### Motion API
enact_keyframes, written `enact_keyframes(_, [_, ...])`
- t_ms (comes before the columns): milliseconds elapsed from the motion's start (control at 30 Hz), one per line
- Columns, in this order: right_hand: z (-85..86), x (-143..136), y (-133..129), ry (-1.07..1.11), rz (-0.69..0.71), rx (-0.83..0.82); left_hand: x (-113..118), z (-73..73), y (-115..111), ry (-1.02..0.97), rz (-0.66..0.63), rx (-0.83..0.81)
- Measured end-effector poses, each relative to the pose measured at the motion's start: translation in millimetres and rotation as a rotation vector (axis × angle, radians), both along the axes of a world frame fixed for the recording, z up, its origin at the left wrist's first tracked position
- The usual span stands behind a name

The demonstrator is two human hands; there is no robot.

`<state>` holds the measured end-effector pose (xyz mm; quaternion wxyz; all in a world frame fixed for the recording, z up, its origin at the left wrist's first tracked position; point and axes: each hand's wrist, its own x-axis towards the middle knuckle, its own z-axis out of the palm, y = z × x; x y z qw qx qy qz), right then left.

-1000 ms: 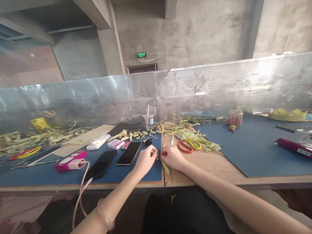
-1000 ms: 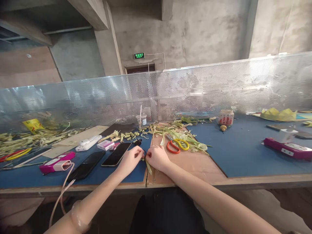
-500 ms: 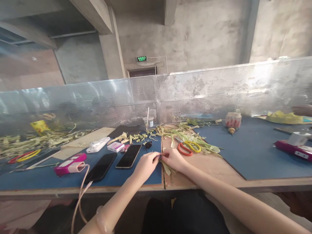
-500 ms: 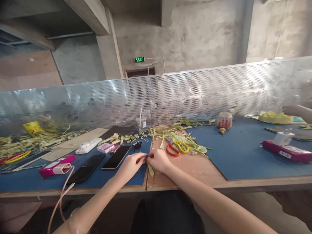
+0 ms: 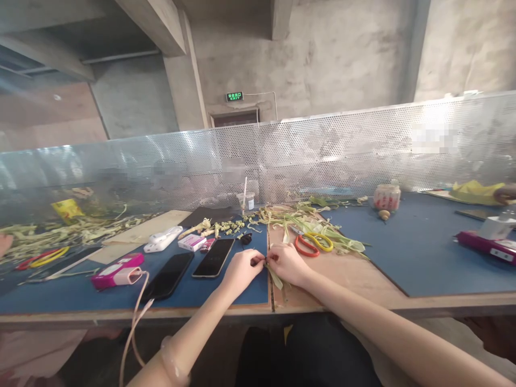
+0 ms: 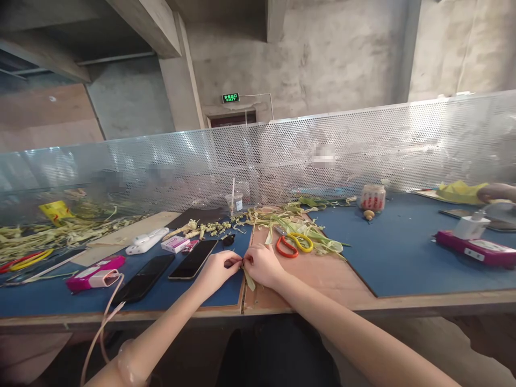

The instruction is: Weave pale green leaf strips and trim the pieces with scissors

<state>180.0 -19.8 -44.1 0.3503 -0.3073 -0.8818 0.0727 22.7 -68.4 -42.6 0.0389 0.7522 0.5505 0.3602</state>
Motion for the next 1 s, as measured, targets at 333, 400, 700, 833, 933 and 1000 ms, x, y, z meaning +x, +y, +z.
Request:
enact_keyframes(333, [-3.8, 0, 0, -0.079, -0.041, 0.110, 0, 3.0, -1, -0.010, 0.017, -0.030])
enact_keyframes(400, [-4.9, 0, 2, -0.082, -0.037, 0.096, -1, 2.6, -1, -0.025, 0.012, -0.041])
enact_keyframes(700, [-7.1, -1, 7, -0.056, -0.035, 0.060, -1, 4.1, -2, -0.051, -0.003, -0.062])
enact_keyframes(833, [-5.3, -1, 8, -0.029, -0.022, -0.012, -1, 5.4, -2, -0.049, 0.003, -0.057])
enact_keyframes(933, [-4.5, -1, 9, -0.008, -0.030, -0.051, 0, 6.1, -3, -0.023, 0.010, -0.062])
enact_keyframes(1000, [-4.2, -1, 8, -0.011, -0.033, -0.054, 0, 6.6, -3, 0.006, 0.015, -0.059])
